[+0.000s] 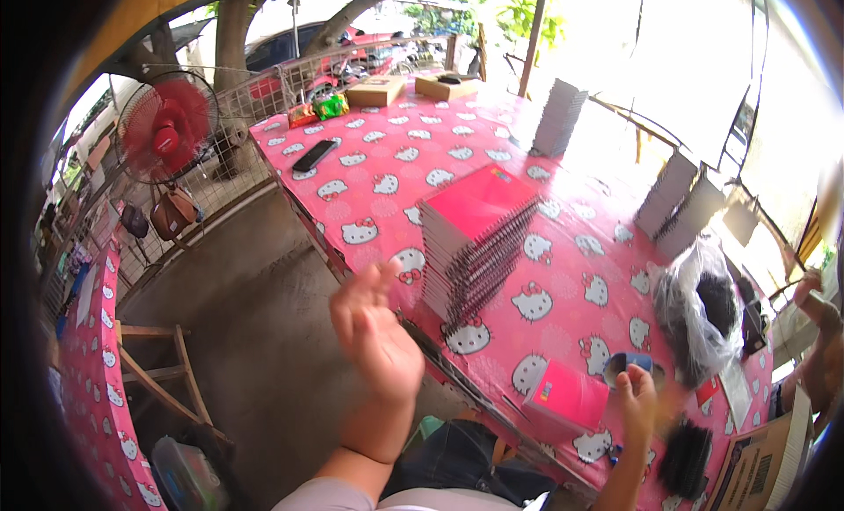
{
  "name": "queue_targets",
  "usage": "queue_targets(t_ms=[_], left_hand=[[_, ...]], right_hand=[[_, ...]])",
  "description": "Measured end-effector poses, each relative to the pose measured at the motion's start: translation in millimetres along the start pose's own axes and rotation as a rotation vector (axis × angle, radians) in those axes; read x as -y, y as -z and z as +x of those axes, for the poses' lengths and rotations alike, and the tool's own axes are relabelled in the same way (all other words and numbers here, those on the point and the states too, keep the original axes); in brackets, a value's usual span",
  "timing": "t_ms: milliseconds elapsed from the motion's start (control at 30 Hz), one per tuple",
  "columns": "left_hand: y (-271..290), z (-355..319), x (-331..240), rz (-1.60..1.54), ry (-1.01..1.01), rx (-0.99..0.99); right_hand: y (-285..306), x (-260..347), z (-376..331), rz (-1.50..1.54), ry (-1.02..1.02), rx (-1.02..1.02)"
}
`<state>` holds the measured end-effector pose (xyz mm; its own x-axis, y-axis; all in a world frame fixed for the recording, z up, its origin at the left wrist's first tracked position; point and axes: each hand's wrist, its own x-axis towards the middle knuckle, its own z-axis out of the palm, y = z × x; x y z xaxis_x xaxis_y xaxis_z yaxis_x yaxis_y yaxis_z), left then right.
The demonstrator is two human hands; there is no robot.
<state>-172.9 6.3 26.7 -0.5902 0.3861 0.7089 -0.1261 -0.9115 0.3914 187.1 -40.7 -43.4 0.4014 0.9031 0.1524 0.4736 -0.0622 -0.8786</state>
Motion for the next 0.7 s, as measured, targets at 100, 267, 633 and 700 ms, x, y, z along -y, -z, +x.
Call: queue_targets(t_ms=[100,267,633,700], left_hand=[[-37.4,-45.9,-13.4,0.010,0.132,0.285],[-49.5,-99.7,9.7,0.045,0.852,0.442],[-85.3,-163.7,7.7,0.629,0.329,0.797],[-100.3,-158.7,3.7,0.806,0.047,0.964]], right_hand=[[-28.2,-78.1,-25.7,-0.132,-0.047,0.067],[-24.9,-30.1,-27.8,0.075,-0.091,0.027],[-55.0,-13.5,-45.8,0.349,0.187,0.139],[-38.3,-6.4,-45.7,0.119,0.285,0.095]])
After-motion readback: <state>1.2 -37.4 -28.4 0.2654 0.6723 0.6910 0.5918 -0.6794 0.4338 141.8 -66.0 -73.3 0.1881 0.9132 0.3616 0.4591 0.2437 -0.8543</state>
